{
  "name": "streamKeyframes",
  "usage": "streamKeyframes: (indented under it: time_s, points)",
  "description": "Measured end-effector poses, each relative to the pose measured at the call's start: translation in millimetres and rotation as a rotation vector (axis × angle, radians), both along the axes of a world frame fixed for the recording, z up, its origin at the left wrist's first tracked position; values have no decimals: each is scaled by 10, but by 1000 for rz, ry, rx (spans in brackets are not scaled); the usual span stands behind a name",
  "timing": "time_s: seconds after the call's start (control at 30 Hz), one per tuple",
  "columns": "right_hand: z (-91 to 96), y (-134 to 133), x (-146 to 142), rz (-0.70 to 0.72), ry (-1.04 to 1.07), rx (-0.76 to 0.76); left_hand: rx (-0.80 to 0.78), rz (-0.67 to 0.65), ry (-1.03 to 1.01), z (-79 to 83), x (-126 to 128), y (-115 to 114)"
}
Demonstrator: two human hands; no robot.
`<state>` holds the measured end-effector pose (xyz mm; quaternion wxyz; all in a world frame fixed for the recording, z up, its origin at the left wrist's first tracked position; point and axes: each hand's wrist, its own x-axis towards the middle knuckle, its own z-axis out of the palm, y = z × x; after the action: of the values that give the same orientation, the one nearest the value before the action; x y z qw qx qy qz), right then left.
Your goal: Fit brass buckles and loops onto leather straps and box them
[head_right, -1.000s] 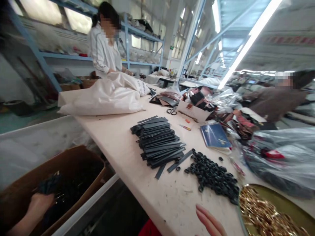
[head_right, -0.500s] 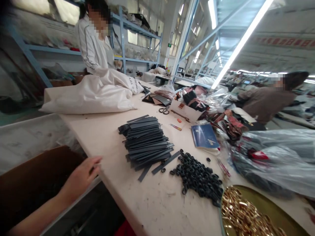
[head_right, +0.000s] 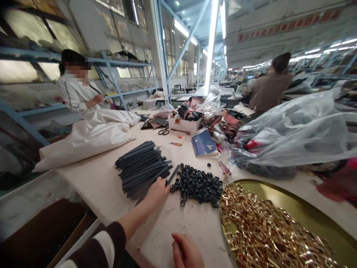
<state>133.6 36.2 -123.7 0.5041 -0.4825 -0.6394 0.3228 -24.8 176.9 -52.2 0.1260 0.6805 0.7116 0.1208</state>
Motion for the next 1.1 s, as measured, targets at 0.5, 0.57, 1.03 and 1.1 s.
streamKeyframes:
  time_s: [0.5, 0.57, 1.03, 1.1]
  points:
    - [227, 29, 133, 180, -45, -10, -276, 145, -283, 32, 505, 641]
    - [241, 16, 128, 163, -6, -45, -343, 183, -352, 41, 516, 718]
    - [270, -16, 112, 100, -52, -106, -398, 276, -1053, 100, 263, 400]
    - [270, -33, 100, 108, -108, -115, -375, 293, -1173, 146, 165, 300]
